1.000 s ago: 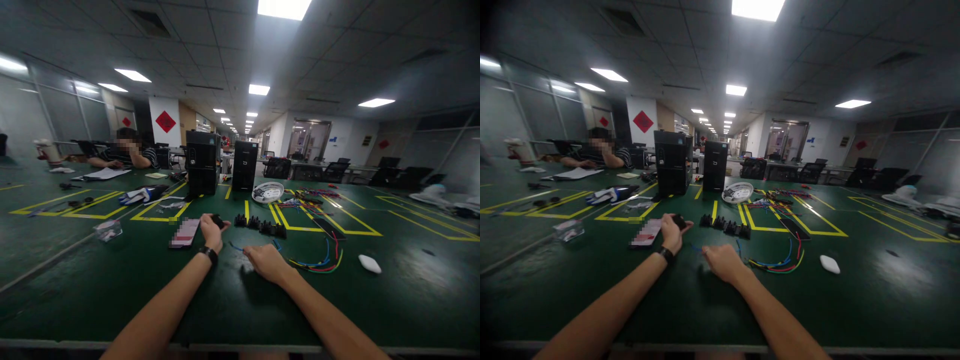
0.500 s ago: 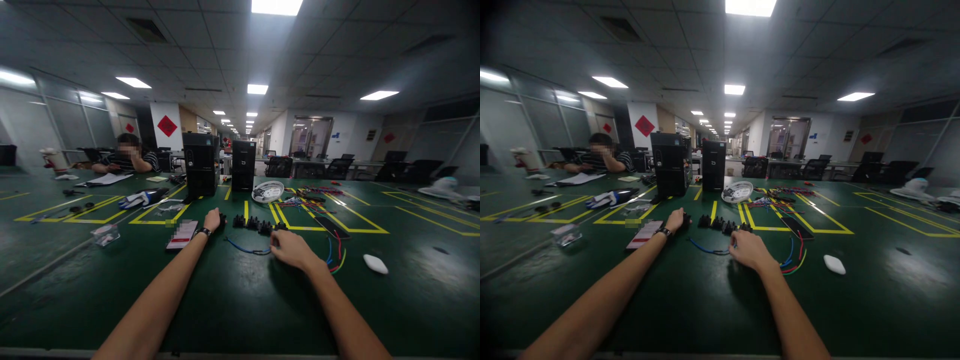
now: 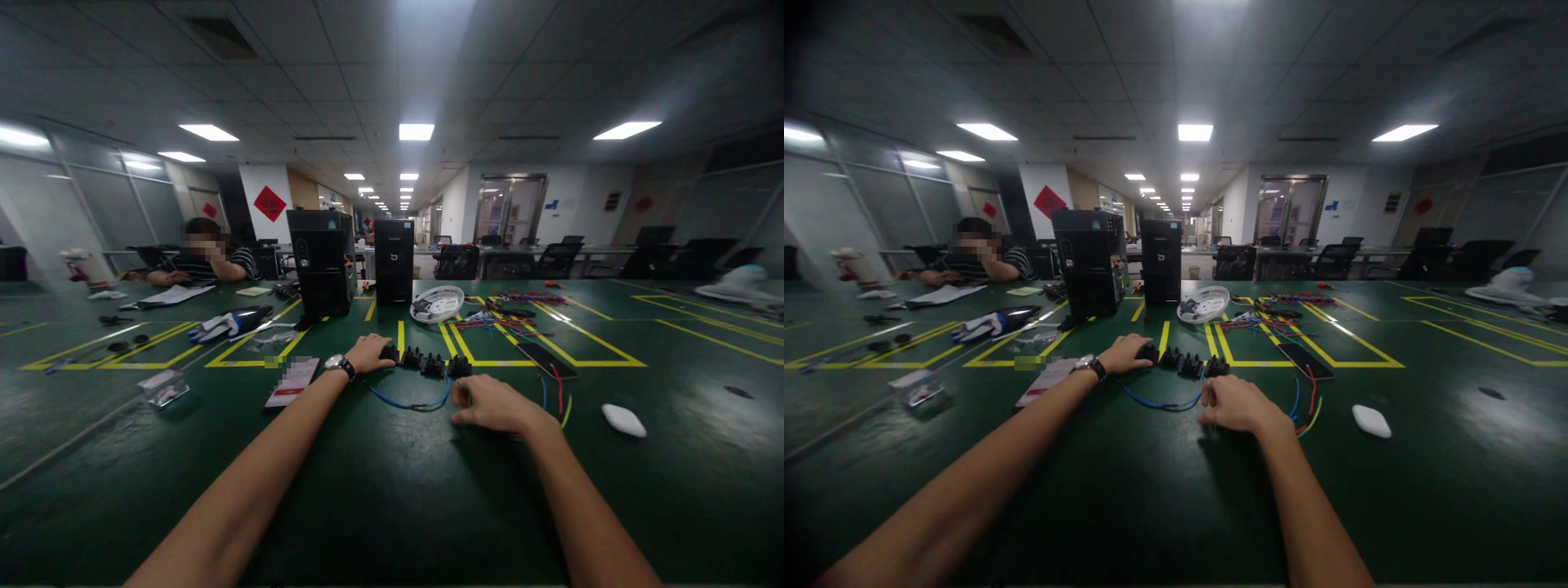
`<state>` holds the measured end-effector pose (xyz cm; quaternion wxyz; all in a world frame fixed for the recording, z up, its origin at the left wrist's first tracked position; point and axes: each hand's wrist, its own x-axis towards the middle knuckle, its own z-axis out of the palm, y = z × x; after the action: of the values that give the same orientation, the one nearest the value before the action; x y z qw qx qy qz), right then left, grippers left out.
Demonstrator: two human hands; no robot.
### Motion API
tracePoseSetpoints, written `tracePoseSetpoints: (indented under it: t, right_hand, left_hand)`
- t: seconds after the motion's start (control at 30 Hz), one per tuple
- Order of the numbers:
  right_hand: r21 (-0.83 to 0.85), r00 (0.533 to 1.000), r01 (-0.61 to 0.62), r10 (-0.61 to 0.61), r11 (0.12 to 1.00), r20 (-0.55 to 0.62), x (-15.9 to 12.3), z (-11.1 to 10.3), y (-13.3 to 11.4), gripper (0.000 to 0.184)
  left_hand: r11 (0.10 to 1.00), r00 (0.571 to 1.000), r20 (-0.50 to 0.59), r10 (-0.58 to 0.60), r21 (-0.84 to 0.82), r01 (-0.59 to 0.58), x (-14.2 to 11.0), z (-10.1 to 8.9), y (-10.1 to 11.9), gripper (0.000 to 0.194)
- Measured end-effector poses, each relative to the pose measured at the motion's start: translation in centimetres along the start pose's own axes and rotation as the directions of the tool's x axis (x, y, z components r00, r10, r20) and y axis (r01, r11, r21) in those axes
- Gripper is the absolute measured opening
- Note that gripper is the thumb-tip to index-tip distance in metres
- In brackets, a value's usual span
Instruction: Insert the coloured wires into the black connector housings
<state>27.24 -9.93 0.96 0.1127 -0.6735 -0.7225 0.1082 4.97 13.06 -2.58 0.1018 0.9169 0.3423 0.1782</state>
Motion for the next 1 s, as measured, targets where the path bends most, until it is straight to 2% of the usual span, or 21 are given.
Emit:
tracePoseSetpoints:
  t: [0.07, 0.17, 0.27, 0.33, 0.4, 0.47, 0.53, 0.63, 0.73, 0.8, 0.9, 1.0]
  right_hand:
    - [0.023, 0.995, -0.054, 0.051, 0.998, 0.084, -0.2, -0.2, 0.7, 0.024]
    - [0.022, 0.988, -0.103, 0.1, 0.994, 0.113, -0.2, -0.2, 1.3, 0.012]
    - [0.068, 0.997, -0.053, 0.049, 0.996, 0.061, 0.1, -0.1, 1.0, 0.008]
    - [0.103, 0.999, 0.011, -0.014, 0.995, 0.032, 0.2, -0.2, 0.5, 0.006]
    - [0.114, 0.997, 0.073, -0.072, 0.991, -0.011, 0.4, -0.5, -0.1, 0.008]
    - [0.102, 0.994, 0.102, -0.097, 0.99, -0.055, 0.5, -0.8, -0.4, 0.015]
    - [0.097, 0.991, 0.107, -0.098, 0.989, -0.09, 0.7, -1.2, -0.7, 0.019]
    - [0.155, 0.978, 0.123, -0.093, 0.98, -0.187, 0.9, -1.8, -1.1, 0.026]
    - [0.247, 0.917, 0.145, -0.037, 0.958, -0.396, 1.1, -2.1, -1.9, 0.034]
    - [0.306, 0.868, 0.145, 0.027, 0.941, -0.495, 1.2, -1.8, -2.5, 0.036]
    - [0.315, 0.845, 0.102, 0.086, 0.943, -0.528, 1.6, -0.6, -3.5, 0.041]
    - [0.239, 0.851, 0.088, 0.051, 0.967, -0.522, 1.9, 1.1, -4.5, 0.043]
  left_hand:
    - [1.0, 1.0, 0.029, -0.01, -0.006, 0.01, 0.2, 0.2, 0.5, 0.046]
    - [0.999, 1.0, -0.006, -0.002, -0.035, 0.002, -0.2, -0.1, 1.1, 0.048]
    - [0.978, 0.981, -0.193, -0.021, -0.206, -0.019, -2.0, -1.0, 2.3, 0.054]
    - [0.905, 0.948, -0.298, -0.114, -0.425, -0.025, -4.0, -1.3, 3.6, 0.054]
    - [0.72, 0.942, -0.263, -0.209, -0.693, -0.034, -6.1, -1.1, 5.3, 0.055]
    - [0.496, 0.939, -0.197, -0.281, -0.868, -0.034, -8.0, -0.6, 6.9, 0.059]
    - [0.287, 0.938, -0.115, -0.328, -0.958, -0.016, -9.2, 0.1, 8.2, 0.067]
    - [0.058, 0.948, -0.064, -0.312, -0.997, -0.048, -9.9, 0.6, 9.5, 0.075]
    - [-0.132, 0.96, -0.021, -0.278, -0.989, -0.06, -10.0, 0.4, 10.0, 0.078]
    - [-0.24, 0.964, 0.03, -0.263, -0.97, -0.035, -10.2, 0.2, 10.0, 0.082]
    - [-0.35, 0.966, 0.076, -0.247, -0.937, -0.015, -10.3, 0.1, 9.8, 0.08]
    - [-0.428, 0.956, 0.123, -0.267, -0.904, -0.004, -10.2, 0.4, 9.7, 0.051]
